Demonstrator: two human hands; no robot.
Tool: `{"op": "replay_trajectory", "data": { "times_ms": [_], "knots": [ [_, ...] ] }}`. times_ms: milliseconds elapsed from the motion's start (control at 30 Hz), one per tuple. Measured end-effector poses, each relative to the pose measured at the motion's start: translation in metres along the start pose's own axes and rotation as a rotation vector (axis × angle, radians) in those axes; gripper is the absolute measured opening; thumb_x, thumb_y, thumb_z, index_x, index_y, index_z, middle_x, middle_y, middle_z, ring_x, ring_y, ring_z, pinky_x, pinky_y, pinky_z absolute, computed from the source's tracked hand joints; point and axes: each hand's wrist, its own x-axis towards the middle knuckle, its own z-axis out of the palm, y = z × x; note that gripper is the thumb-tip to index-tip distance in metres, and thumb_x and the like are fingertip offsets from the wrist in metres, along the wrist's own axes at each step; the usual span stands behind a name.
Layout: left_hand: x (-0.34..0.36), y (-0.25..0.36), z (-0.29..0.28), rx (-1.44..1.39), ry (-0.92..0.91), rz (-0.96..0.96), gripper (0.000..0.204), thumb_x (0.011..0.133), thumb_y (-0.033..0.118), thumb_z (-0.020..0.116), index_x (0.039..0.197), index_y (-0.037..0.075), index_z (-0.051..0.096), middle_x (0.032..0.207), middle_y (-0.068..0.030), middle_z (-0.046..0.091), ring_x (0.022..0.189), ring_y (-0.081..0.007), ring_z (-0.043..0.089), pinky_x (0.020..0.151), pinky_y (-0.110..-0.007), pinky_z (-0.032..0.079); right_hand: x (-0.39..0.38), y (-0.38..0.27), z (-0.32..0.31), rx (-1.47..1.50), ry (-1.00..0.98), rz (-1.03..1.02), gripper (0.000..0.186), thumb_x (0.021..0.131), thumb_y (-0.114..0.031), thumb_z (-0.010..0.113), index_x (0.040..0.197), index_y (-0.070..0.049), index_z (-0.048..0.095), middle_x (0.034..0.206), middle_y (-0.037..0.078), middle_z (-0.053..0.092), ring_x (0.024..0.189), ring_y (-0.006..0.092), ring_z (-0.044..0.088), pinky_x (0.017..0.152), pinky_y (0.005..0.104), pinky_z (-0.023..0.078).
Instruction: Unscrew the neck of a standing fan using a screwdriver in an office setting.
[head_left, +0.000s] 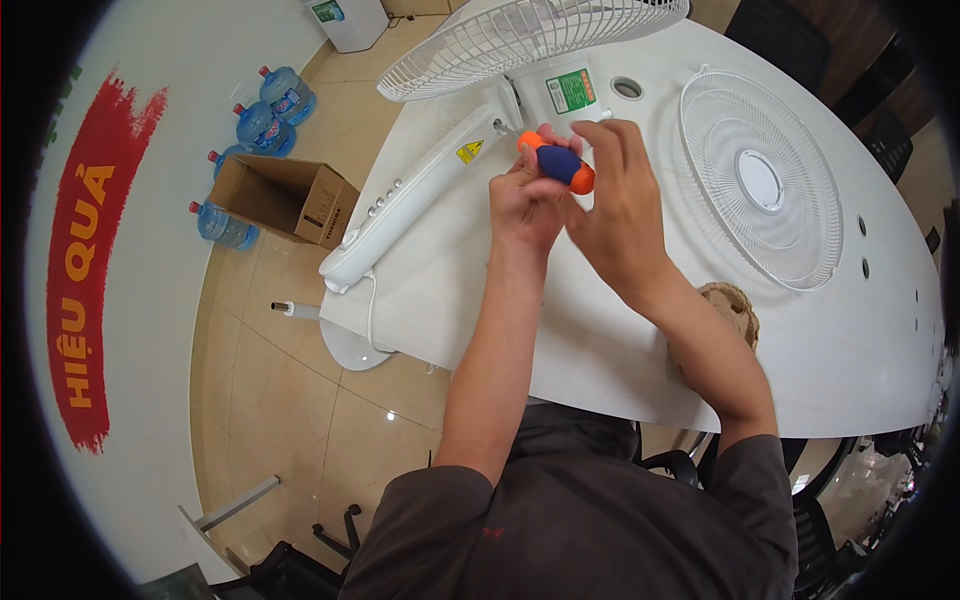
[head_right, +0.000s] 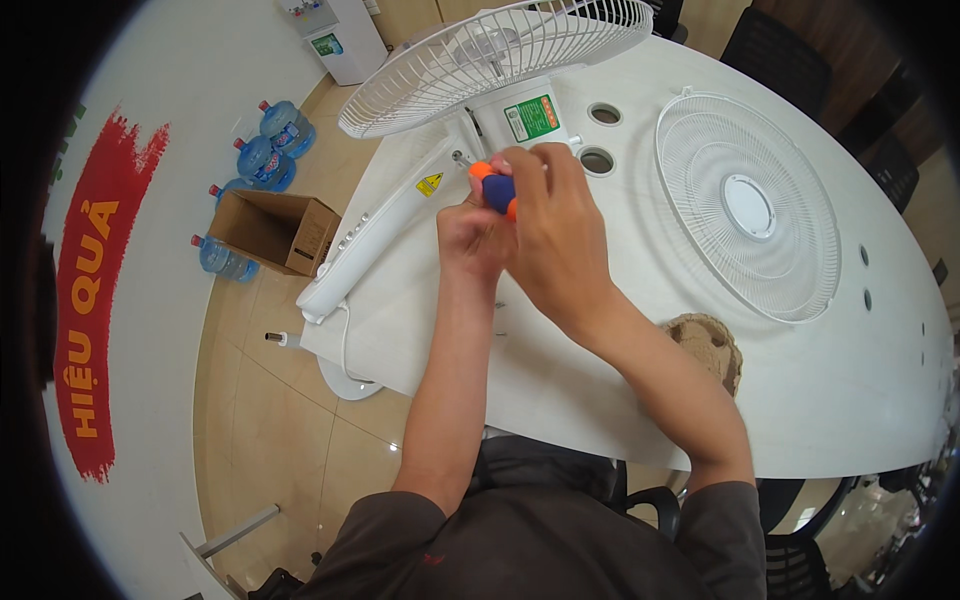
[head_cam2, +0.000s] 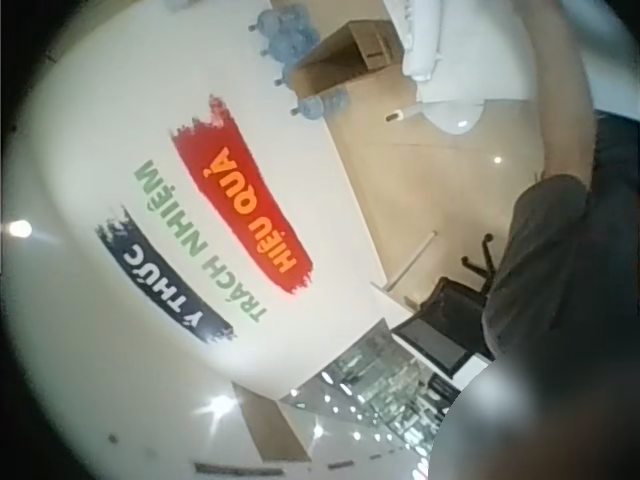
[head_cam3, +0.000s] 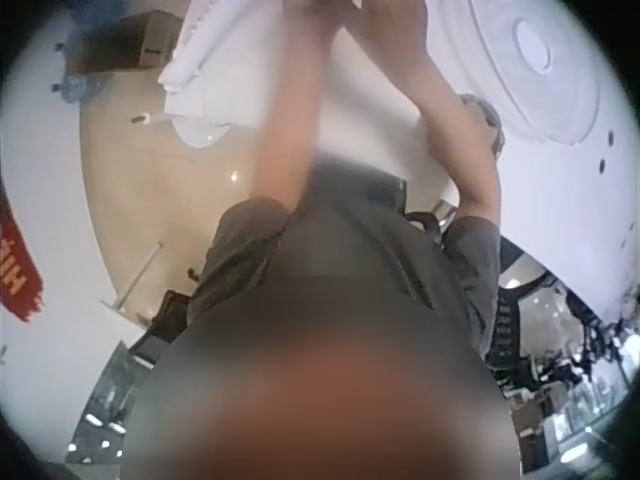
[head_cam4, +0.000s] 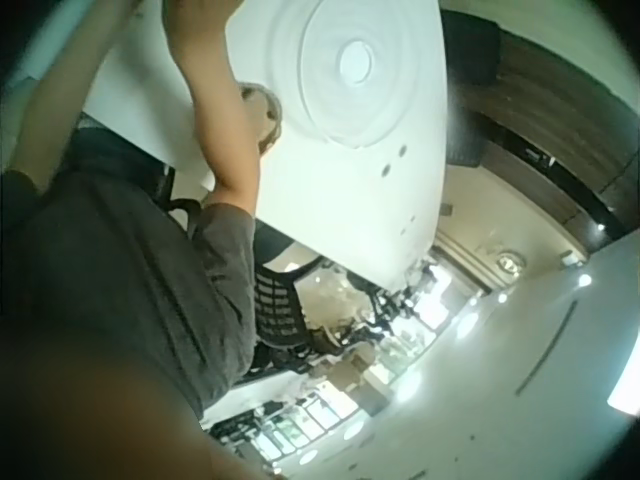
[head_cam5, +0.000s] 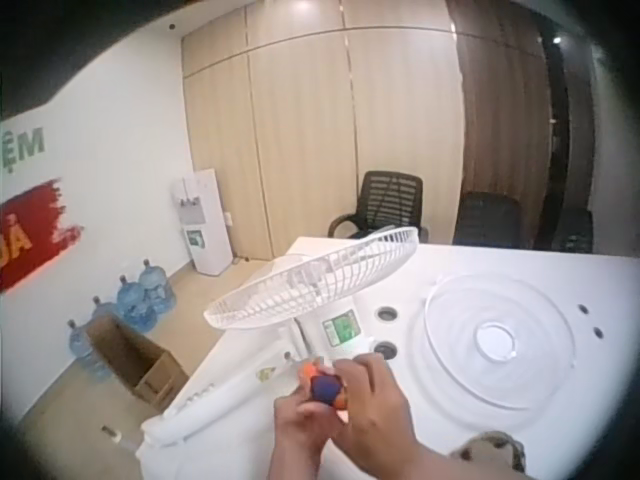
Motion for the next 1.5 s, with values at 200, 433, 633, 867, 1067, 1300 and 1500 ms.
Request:
{"op": "replay_trajectory", "data": {
  "times_ms": [200,433,633,867,1067,1300,1500],
  "knots": [
    [-0.005,-0.015,0.006,-0.097,-0.183,0.118,0.031,0.104,0.023,0.045,0.124,0.000,0.048,0.112,-0.0117,0.057,0.115,-0.0290,0.055,0.099,-0.042,0.049,-0.007,0.010,0.008,0.020,-0.127,0.056,0.029,0.076,-0.006,0.072,0.102,0.000,0.060,0.104,0.015,0.056,0.094,0.0328,0.059,0.076,0.0404,0.052],
    [-0.008,0.011,0.008,0.189,-0.102,-0.012,0.032,0.102,0.036,0.049,0.110,0.006,0.057,0.108,-0.0069,0.062,0.105,-0.0200,0.061,0.091,-0.036,0.051,0.003,0.030,0.006,0.015,-0.196,-0.510,0.031,0.072,0.002,0.070,0.101,-0.001,0.061,0.113,0.013,0.058,0.106,0.0339,0.056,0.084,0.0418,0.050],
    [-0.003,0.003,-0.004,0.113,0.014,-0.021,0.032,0.100,0.033,0.056,0.112,0.003,0.058,0.106,-0.0064,0.062,0.101,-0.0206,0.061,0.091,-0.033,0.053,-0.009,0.006,0.009,0.164,-0.045,-0.052,0.037,0.073,0.000,0.073,0.106,0.000,0.058,0.111,0.016,0.057,0.105,0.0358,0.056,0.083,0.0423,0.050],
    [-0.002,-0.002,0.003,-0.035,-0.014,-0.003,0.031,0.101,0.031,0.054,0.116,0.005,0.054,0.105,-0.0070,0.062,0.099,-0.0195,0.062,0.087,-0.033,0.054,-0.006,0.021,0.012,0.066,-0.004,-0.169,0.034,0.073,0.003,0.071,0.105,0.002,0.059,0.106,0.018,0.057,0.090,0.0332,0.059,0.074,0.0397,0.052],
    [-0.005,0.011,0.010,0.204,-0.017,0.004,0.030,0.101,0.031,0.054,0.113,0.003,0.056,0.105,-0.0079,0.064,0.098,-0.0195,0.063,0.083,-0.035,0.054,0.007,0.037,-0.001,0.039,-0.169,-0.502,0.031,0.071,0.008,0.065,0.101,0.001,0.060,0.111,0.014,0.058,0.098,0.0345,0.057,0.081,0.0418,0.051],
    [0.000,0.001,0.012,-0.073,0.087,0.052,0.036,0.098,0.027,0.058,0.121,0.000,0.051,0.109,-0.0107,0.063,0.107,-0.0295,0.060,0.090,-0.041,0.054,-0.009,0.010,-0.001,0.121,-0.085,0.040,0.037,0.075,0.000,0.074,0.109,0.000,0.058,0.120,0.017,0.053,0.102,0.0362,0.057,0.084,0.0435,0.050],
    [0.004,0.004,-0.012,-0.385,-0.259,-0.135,0.036,0.101,0.028,0.051,0.127,0.002,0.049,0.118,-0.0126,0.059,0.113,-0.0284,0.058,0.094,-0.041,0.053,-0.007,0.009,0.001,0.175,-0.186,0.104,0.038,0.076,0.001,0.073,0.111,0.001,0.058,0.104,0.016,0.057,0.097,0.0339,0.059,0.074,0.0394,0.052]
  ]
}}
